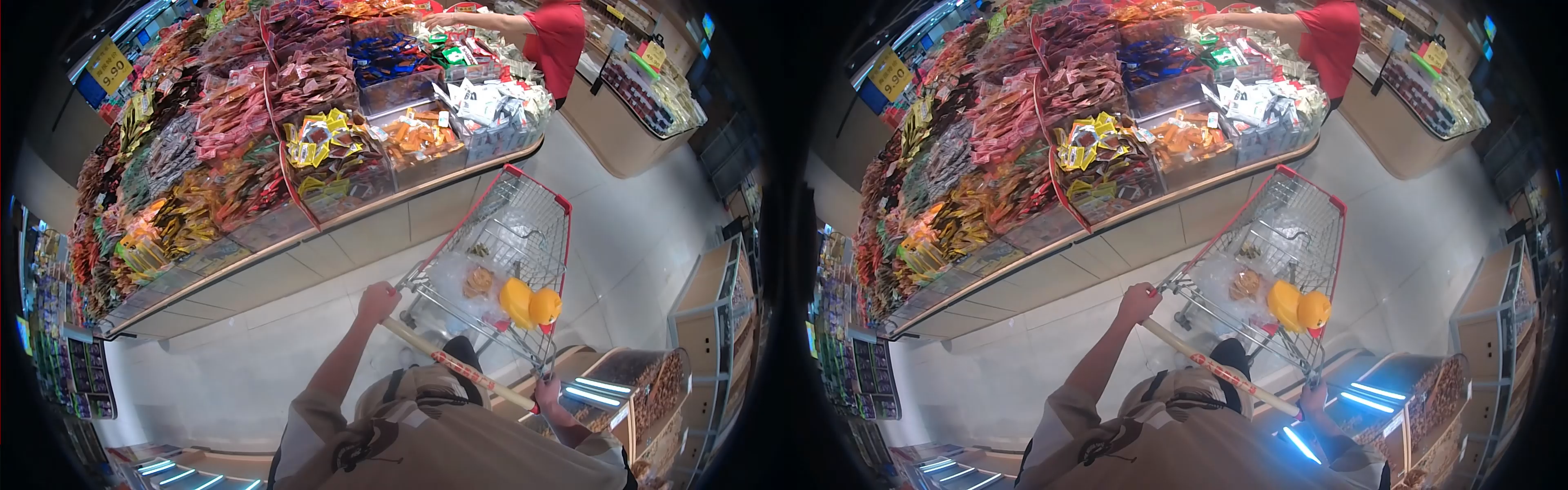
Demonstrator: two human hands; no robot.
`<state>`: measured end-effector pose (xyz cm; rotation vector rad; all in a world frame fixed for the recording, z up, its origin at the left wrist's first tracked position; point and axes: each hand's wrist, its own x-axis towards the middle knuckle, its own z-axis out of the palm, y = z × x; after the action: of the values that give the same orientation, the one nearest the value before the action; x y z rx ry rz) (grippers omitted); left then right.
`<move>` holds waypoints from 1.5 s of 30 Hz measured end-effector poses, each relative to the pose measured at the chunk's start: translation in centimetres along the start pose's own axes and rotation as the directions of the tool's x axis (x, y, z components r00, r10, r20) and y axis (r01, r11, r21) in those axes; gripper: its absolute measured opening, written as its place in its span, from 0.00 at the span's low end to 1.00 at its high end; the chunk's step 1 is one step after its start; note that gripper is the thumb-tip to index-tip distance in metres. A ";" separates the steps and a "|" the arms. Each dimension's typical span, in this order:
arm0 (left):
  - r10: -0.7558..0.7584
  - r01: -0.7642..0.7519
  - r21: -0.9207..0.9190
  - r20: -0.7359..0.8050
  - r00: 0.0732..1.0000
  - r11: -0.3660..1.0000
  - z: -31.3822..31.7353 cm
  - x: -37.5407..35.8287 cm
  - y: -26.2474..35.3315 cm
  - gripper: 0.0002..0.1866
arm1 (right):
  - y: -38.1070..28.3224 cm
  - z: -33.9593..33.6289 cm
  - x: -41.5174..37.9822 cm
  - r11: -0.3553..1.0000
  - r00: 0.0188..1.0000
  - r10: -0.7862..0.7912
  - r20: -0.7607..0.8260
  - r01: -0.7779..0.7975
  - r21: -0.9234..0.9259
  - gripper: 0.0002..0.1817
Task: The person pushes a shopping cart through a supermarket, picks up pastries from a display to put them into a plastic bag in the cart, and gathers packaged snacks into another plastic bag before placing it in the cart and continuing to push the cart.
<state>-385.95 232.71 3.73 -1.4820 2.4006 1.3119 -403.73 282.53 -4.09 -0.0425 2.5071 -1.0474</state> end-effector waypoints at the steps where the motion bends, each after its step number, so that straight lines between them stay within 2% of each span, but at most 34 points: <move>1: 0.001 -0.001 0.002 0.000 1.000 1.000 0.1 0.1 -0.1 0.15 | 0.0 0.0 0.0 1.000 1.000 -0.019 0.001 0.019 -0.008 0.06; 4: 0.018 -0.018 0.013 -0.018 1.000 1.000 0.3 0.3 -0.4 0.15 | -2.2 -0.2 -0.8 0.998 0.998 0.057 0.005 -0.057 0.030 0.06; 6: 0.011 -0.011 -0.001 -0.020 1.000 1.000 0.3 0.3 -0.5 0.15 | -2.3 -0.2 -0.8 1.000 1.000 0.027 -0.015 -0.027 0.000 0.06; 10: -0.017 0.017 -0.032 -0.004 1.000 0.999 0.2 0.0 -0.3 0.16 | -0.3 -0.2 0.1 0.998 1.000 0.014 0.021 -0.013 -0.054 0.12; 16: 0.007 -0.007 0.022 -0.013 1.000 1.000 0.6 0.3 -0.7 0.16 | 0.2 -0.2 0.5 0.994 0.994 0.107 0.033 -0.108 0.019 0.12; 22: 0.014 -0.013 0.058 -0.015 1.000 0.998 0.3 -0.2 -0.2 0.16 | -1.6 -0.7 -0.2 0.997 0.996 0.074 0.050 -0.076 0.035 0.12; 25: 0.029 -0.026 0.073 -0.035 0.999 0.997 0.5 -0.2 -0.2 0.15 | 0.4 -0.3 0.7 0.999 0.999 0.019 0.028 -0.020 0.028 0.11; 31: 0.019 -0.017 0.045 -0.039 0.999 0.999 0.6 -0.3 -0.3 0.15 | 1.9 -0.3 1.4 0.997 0.997 0.059 0.049 -0.061 0.042 0.11; 32: 0.012 -0.011 0.045 -0.032 0.999 0.999 0.6 -0.3 -0.2 0.15 | 2.2 -0.3 1.6 1.000 0.999 0.019 0.039 -0.019 0.020 0.11; 34: 0.015 -0.014 0.045 -0.041 0.999 0.999 0.9 -0.2 -0.5 0.15 | 0.7 -0.7 0.9 0.998 0.998 -0.064 0.021 0.065 -0.026 0.10; 37: 0.012 -0.011 0.017 -0.054 0.998 1.000 1.0 -0.5 -0.4 0.15 | -2.9 -1.3 -0.5 0.999 0.999 0.028 0.038 -0.029 0.041 0.09; 40: 0.008 -0.007 0.025 -0.064 0.998 1.000 1.1 -0.9 0.1 0.15 | -3.6 -1.8 -0.7 0.997 0.999 0.010 0.052 -0.013 0.071 0.10; 45: -0.004 0.007 0.038 -0.073 0.997 0.999 1.6 -1.2 0.3 0.15 | -1.1 -2.1 0.7 0.998 0.999 -0.036 0.038 0.038 -0.057 0.11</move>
<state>-386.08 234.70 3.37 -1.5516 2.4483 1.2243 -405.32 282.97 -2.27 -0.1248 2.5122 -0.9795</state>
